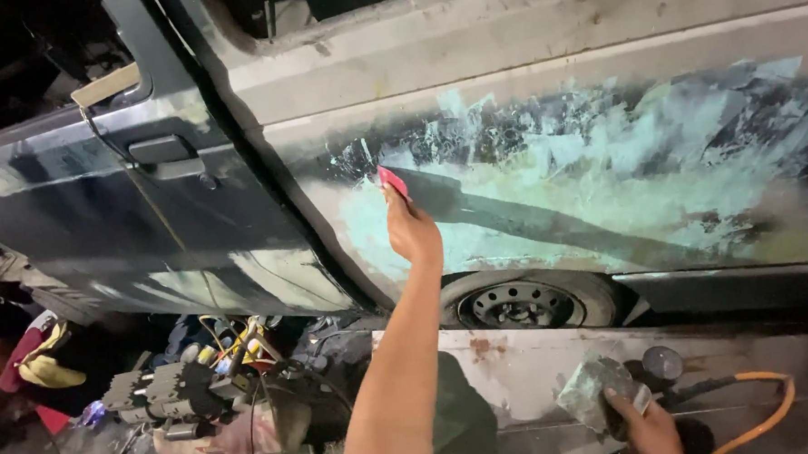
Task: The person applies a light green body filler to a car's side panel using a red spreader and a metal scraper. They smooth the filler across the surface, then use a spray gun to apply a liquid over the area while continuing to spread the material.
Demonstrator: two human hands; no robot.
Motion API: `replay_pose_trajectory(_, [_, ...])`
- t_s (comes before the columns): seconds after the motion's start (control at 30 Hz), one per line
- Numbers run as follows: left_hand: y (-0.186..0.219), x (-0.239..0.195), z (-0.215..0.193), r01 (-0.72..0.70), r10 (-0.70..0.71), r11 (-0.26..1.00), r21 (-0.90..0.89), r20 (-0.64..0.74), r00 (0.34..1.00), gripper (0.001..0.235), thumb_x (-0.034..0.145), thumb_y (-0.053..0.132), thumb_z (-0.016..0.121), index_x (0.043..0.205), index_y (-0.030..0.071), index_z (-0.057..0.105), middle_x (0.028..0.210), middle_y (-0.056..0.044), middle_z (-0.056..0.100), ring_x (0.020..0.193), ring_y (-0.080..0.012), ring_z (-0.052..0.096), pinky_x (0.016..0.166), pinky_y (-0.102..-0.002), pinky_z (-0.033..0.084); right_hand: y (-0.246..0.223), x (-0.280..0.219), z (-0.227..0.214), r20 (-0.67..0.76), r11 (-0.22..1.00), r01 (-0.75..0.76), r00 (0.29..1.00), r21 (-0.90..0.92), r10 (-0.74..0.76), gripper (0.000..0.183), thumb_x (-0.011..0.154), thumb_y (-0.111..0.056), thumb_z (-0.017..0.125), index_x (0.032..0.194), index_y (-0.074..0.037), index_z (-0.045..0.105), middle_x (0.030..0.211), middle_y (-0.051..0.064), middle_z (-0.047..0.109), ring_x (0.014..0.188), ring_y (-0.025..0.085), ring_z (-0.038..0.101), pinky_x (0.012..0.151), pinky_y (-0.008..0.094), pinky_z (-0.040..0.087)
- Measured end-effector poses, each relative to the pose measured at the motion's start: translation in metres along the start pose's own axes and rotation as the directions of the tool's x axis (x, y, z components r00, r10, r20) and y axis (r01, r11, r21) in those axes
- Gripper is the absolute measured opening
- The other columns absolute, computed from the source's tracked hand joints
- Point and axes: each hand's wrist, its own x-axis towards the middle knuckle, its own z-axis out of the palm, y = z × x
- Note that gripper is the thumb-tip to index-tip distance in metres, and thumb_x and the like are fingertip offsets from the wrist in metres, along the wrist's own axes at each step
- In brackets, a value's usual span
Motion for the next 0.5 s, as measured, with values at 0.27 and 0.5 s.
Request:
replay_pose_trajectory(0.27, [0.115,-0.069,-0.068,0.639,-0.596,0.231,-0.733,0.413,0.689,0.071,0.084,0.050,0.069,0.140,0.007,0.065,0.138,0.001,0.065,0.113,-0.0102,0.060,0.088,-0.029,0.050,0.035,0.086,0.005,-0.046,0.950,-0.027,0.999,-0.312,0.014,0.084,0.083,-0.063,0.071,0.143,-0.005,0.070,0.136,0.027,0.070,0.123,0.048,0.063,0.106,0.050,0.039])
replay_pose_trajectory(0.5, [-0.006,-0.076,0.003,-0.532,0.562,0.826,-0.189,0.354,0.747,0.039,0.110,0.020,0.039,0.138,0.000,0.058,0.153,-0.010,0.052,0.034,-0.0144,0.027,0.036,-0.032,0.027,0.012,0.008,0.036,-0.001,0.994,0.010,1.000,-0.107,-0.010,0.059,0.090,-0.036,0.078,0.129,0.009,0.075,0.126,0.020,0.070,0.115,0.039,0.060,0.100,0.045,0.037])
